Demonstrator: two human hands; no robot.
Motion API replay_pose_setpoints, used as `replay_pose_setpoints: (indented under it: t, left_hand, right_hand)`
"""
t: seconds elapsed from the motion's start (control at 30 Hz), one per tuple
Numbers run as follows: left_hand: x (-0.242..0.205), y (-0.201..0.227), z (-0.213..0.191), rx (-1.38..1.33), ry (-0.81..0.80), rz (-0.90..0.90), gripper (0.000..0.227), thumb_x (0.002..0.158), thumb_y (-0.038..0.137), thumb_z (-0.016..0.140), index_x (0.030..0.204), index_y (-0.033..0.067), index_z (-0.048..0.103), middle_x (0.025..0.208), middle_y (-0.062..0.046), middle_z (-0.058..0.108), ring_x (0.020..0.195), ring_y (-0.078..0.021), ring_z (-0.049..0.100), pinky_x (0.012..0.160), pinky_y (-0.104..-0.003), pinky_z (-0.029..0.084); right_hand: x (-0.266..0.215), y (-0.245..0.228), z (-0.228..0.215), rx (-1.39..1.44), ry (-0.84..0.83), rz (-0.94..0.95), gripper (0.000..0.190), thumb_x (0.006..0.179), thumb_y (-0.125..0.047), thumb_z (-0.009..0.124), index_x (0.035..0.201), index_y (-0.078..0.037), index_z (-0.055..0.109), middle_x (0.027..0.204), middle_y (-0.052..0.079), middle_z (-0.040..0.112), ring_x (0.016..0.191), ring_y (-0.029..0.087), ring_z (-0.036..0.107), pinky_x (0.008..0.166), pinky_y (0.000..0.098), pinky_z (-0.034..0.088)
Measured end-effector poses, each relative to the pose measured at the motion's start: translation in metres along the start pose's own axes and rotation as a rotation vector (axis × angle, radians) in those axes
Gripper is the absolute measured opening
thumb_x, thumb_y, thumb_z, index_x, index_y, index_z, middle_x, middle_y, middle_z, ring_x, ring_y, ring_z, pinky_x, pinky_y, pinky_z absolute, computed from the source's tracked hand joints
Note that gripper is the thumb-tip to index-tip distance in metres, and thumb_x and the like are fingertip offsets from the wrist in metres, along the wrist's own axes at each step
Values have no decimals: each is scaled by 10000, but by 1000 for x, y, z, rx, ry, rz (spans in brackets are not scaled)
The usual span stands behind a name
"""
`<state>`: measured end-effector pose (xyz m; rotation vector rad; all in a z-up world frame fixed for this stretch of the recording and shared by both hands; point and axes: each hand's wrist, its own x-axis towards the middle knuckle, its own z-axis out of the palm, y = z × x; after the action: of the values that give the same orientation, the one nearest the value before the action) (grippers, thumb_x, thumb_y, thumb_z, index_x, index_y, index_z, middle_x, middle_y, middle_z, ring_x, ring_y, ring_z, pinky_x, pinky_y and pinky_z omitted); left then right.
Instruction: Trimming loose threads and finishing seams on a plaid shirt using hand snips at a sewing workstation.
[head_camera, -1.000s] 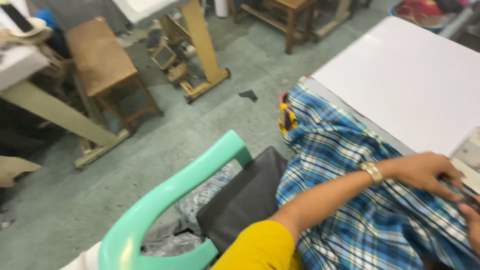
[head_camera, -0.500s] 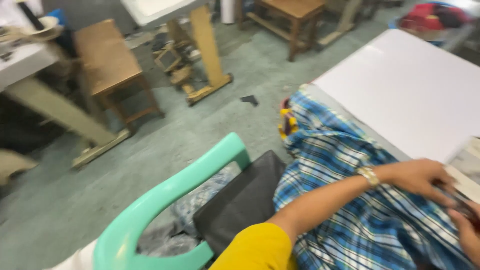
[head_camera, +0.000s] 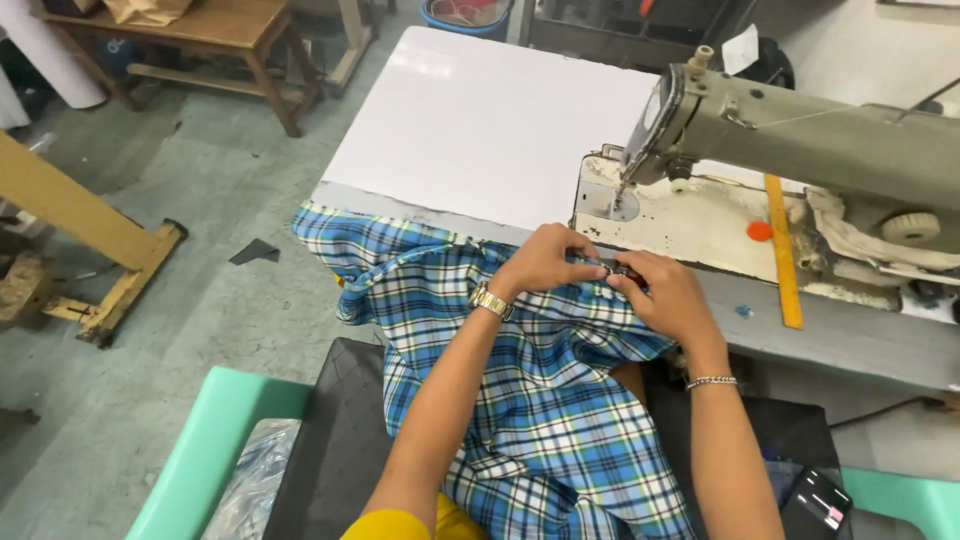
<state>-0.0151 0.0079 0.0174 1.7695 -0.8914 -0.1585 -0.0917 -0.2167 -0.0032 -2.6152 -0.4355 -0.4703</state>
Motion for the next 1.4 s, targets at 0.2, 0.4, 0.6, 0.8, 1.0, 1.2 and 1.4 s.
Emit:
replay_pose_setpoints:
  t: [0.2, 0.4, 0.6, 0.8, 1.0, 1.2, 1.4]
  left_hand:
    - [0, 6, -3, -43, -9, -28, 172, 802, 249, 842, 838, 85, 802, 730, -81, 759, 753, -302, 723, 770, -405, 561]
    - [-1, 8, -4, -44, -10, -26, 180, 802, 244, 845, 847, 74, 806, 731, -101, 762, 753, -313, 726, 761, -404, 563]
    - [-3, 11, -5, -36, -26, -30, 181, 801, 216, 836, 880, 55, 813, 785, -138, 775, 783, -359, 734, 775, -427, 564]
    - [3, 2, -4, -38, -14, -21, 188, 790, 242, 856, 885, 83, 821, 765, -114, 773, 762, -312, 737, 776, -401, 567]
    - [19, -8, -14, 84, -70, 8, 201, 767, 251, 855, 869, 84, 808, 771, -119, 770, 797, -340, 744, 790, -423, 569]
    - [24, -40, -23, 236, -154, 201, 250, 792, 379, 788, 851, 136, 789, 745, -47, 733, 735, -255, 664, 707, -409, 501]
    - [21, -57, -23, 226, -135, 315, 299, 819, 468, 709, 866, 190, 807, 725, 57, 765, 580, -81, 637, 567, -265, 506]
  right_hand:
    - [2, -3, -2, 8, -12, 27, 342, 985, -409, 685, 1161, -122, 743, 1044, 127, 778, 1003, 347, 728, 922, 439, 542]
    - [3, -3, -2, 29, -25, 33, 345, 981, -396, 697, 1165, -108, 739, 1038, 146, 770, 988, 375, 723, 923, 457, 546]
    - [4, -5, -4, 63, -44, 74, 338, 975, -395, 712, 1168, -119, 747, 1045, 129, 773, 1001, 361, 722, 930, 453, 542]
    - [8, -6, -4, 115, -48, 97, 310, 978, -352, 728, 1153, -98, 750, 990, 143, 768, 949, 380, 720, 924, 457, 519]
    - [21, -3, 8, 108, -1, 63, 251, 957, -317, 748, 1116, -123, 742, 871, 101, 751, 881, 345, 727, 867, 433, 509]
    - [20, 0, 13, 67, -13, -31, 270, 966, -280, 702, 1121, -62, 739, 980, 147, 758, 936, 393, 708, 844, 474, 513]
    - [18, -17, 9, -70, -123, 59, 337, 1016, -345, 643, 1143, -48, 741, 951, 116, 753, 858, 314, 689, 731, 430, 500]
